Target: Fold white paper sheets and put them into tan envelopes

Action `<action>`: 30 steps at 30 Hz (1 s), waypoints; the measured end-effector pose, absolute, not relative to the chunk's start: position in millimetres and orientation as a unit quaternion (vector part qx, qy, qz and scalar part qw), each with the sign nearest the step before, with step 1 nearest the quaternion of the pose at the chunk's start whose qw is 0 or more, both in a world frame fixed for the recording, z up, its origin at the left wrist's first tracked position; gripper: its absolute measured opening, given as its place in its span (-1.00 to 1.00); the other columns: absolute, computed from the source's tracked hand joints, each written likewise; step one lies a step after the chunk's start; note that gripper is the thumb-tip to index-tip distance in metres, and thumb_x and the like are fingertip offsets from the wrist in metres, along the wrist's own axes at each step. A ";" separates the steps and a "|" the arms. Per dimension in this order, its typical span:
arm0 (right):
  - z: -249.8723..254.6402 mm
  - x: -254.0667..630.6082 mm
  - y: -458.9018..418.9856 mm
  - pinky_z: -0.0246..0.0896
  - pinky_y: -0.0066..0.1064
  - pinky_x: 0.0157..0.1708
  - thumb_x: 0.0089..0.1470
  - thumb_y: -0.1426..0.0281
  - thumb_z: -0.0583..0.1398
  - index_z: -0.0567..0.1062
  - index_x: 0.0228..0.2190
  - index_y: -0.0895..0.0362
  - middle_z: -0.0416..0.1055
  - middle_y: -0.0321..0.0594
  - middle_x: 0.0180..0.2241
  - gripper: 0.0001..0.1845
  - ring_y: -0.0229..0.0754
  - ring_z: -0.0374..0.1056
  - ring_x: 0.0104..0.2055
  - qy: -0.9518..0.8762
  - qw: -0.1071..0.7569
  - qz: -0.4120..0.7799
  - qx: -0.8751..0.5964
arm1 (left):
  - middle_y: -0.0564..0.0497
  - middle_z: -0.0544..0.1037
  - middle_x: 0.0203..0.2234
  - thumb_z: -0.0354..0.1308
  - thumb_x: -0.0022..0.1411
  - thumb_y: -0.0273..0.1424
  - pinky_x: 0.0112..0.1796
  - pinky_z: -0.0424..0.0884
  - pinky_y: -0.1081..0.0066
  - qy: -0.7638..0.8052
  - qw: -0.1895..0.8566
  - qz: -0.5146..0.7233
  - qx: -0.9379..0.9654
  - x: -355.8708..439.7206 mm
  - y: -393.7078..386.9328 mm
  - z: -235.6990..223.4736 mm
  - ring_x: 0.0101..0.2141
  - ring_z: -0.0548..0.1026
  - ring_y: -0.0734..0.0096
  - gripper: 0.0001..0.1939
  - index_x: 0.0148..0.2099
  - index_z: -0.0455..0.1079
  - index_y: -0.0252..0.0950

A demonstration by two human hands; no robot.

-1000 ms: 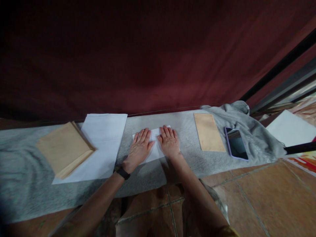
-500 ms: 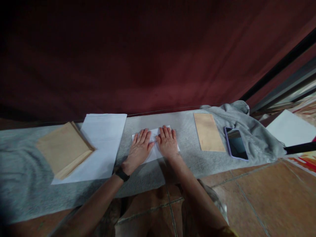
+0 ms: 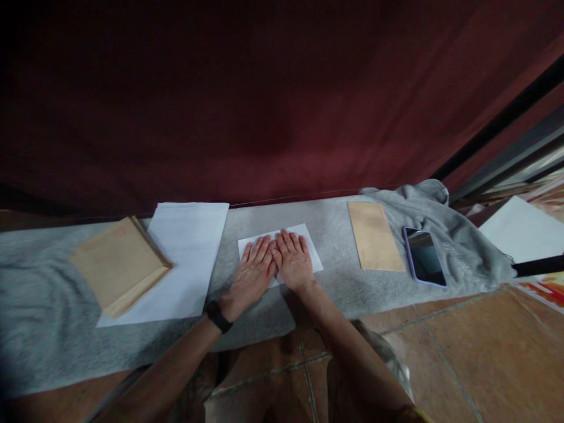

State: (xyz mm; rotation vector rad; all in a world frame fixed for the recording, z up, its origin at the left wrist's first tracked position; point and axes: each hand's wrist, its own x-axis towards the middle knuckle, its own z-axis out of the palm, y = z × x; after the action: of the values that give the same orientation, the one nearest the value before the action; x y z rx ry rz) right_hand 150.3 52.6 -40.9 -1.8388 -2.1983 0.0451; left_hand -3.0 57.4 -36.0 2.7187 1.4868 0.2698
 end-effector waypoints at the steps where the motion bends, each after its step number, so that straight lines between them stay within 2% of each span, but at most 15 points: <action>1: -41.2 150.7 52.5 -0.12 -0.01 0.38 0.43 0.25 -0.08 0.26 0.32 0.17 0.11 -0.06 0.39 -0.45 0.04 0.05 0.41 -0.760 0.138 0.011 -0.635 | -0.17 0.14 0.41 -0.18 0.47 -0.34 0.38 -0.06 -0.01 0.479 0.014 0.085 0.873 -3.1 57.8 -36.3 0.42 0.02 0.12 -0.45 0.42 0.14 -0.41; 22: -49.4 182.6 56.8 -0.04 0.01 0.33 0.41 0.21 -0.06 0.29 0.30 0.18 0.18 -0.02 0.36 -0.43 0.12 0.16 0.34 -0.727 0.144 -0.025 -0.670 | -0.13 0.14 0.41 -0.17 0.50 -0.24 0.37 -0.03 0.01 0.493 -0.010 0.086 0.866 -13.2 61.1 -31.7 0.40 0.08 0.13 -0.45 0.41 0.16 -0.32; 30: -47.4 188.2 57.1 -0.03 0.03 0.33 0.41 0.20 -0.06 0.29 0.30 0.21 0.17 -0.01 0.37 -0.42 0.15 0.15 0.34 -0.717 0.140 -0.019 -0.683 | -0.17 0.14 0.41 -0.18 0.50 -0.20 0.37 -0.03 -0.01 0.490 -0.010 0.087 0.867 -13.2 60.8 -31.8 0.40 0.07 0.11 -0.43 0.42 0.15 -0.35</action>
State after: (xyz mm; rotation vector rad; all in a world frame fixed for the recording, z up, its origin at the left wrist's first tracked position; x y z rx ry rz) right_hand 188.2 57.1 -47.4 -1.9728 -2.0721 -0.0560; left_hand -13.2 60.8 -31.8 2.7433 1.5492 0.2758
